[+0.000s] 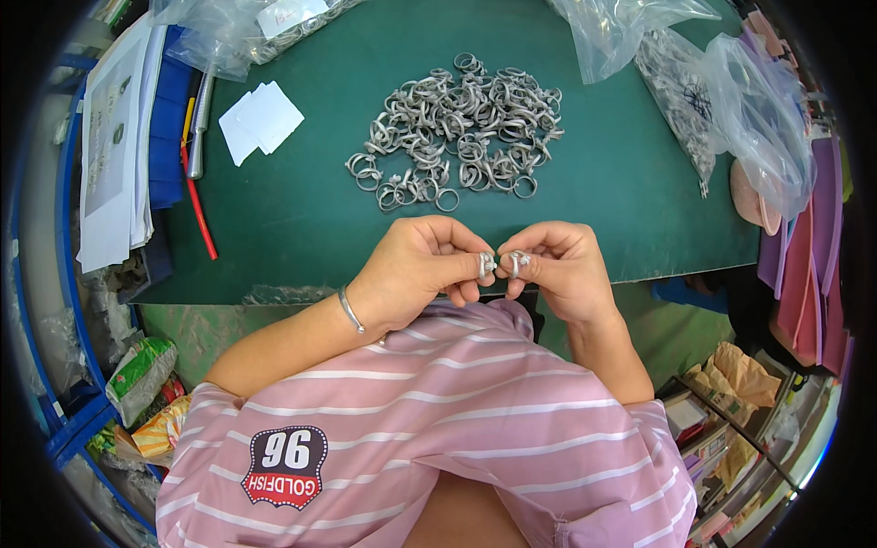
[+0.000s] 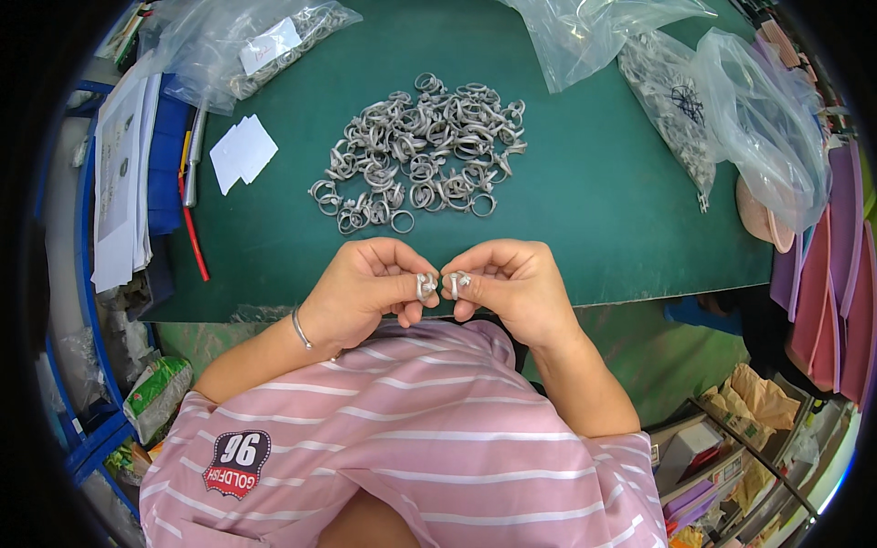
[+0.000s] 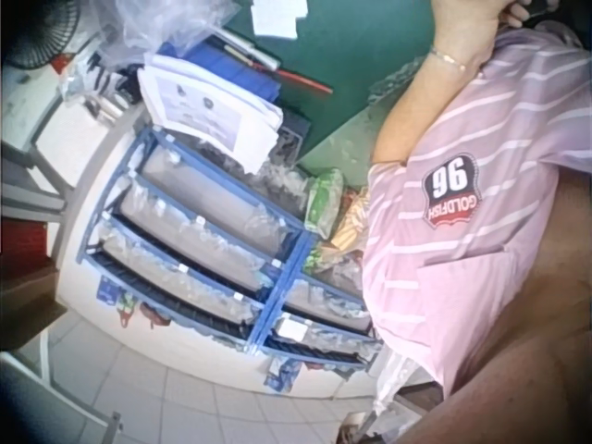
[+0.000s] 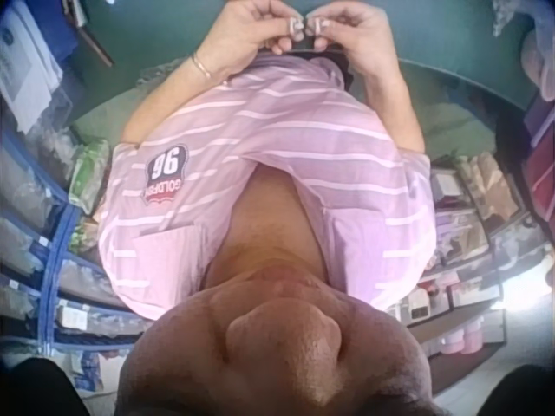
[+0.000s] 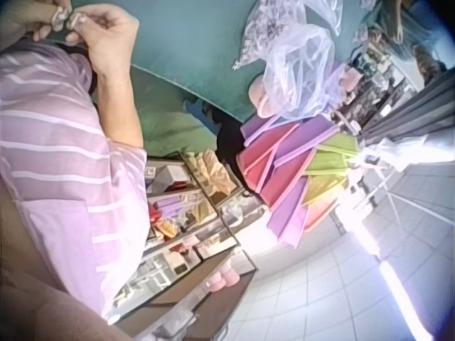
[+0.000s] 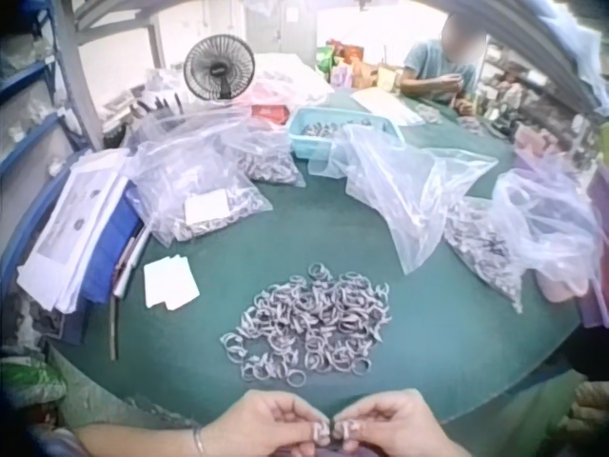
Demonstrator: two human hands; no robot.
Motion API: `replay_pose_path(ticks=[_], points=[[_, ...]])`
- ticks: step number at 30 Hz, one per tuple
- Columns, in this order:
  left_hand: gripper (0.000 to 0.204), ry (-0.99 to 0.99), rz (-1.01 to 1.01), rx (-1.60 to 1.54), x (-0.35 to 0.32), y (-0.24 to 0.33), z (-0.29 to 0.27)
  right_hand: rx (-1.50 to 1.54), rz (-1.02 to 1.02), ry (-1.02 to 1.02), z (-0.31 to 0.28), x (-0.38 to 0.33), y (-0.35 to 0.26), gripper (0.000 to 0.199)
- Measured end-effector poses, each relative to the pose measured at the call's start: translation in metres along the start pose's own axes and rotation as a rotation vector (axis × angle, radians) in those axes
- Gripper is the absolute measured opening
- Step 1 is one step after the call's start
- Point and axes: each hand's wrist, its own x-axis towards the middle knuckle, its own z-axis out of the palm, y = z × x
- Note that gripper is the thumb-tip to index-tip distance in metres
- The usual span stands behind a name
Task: The person sorts through small metal parts on a table, wipes down a small container with a cloth, and then begins sliding metal rings onto separate metal components.
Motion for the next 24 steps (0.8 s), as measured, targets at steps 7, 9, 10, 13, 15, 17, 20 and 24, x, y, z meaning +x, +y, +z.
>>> replay_pose_path(ticks=[7,9,10,13,15,17,20,24], points=[[0.01,-0.017,0.017,-0.058,-0.002,-0.003,-0.004,0.024,-0.013,-0.018,0.004,-0.001,0.002,0.007],[0.01,-0.029,0.005,-0.081,-0.002,-0.004,-0.005,-0.023,-0.03,-0.012,0.005,-0.002,0.002,0.011],[0.01,-0.035,-0.004,-0.09,-0.002,-0.003,-0.007,-0.047,-0.042,-0.012,0.006,-0.001,0.002,0.014],[0.01,-0.055,-0.051,-0.118,-0.003,-0.003,-0.009,-0.161,-0.215,-0.049,0.013,-0.002,0.004,0.025],[0.009,-0.06,-0.076,-0.132,-0.003,-0.002,-0.011,-0.344,-0.245,-0.148,0.012,-0.001,0.001,0.035],[0.009,-0.066,-0.101,-0.156,-0.003,-0.005,-0.011,-0.508,-0.284,-0.223,0.012,0.002,0.002,0.032],[0.009,-0.073,-0.117,-0.121,-0.005,-0.001,-0.013,-0.567,-0.337,-0.26,0.011,0.005,0.001,0.025],[0.01,-0.076,-0.086,-0.124,-0.006,-0.003,-0.013,-0.341,-0.259,-0.219,0.016,0.003,0.004,0.018]])
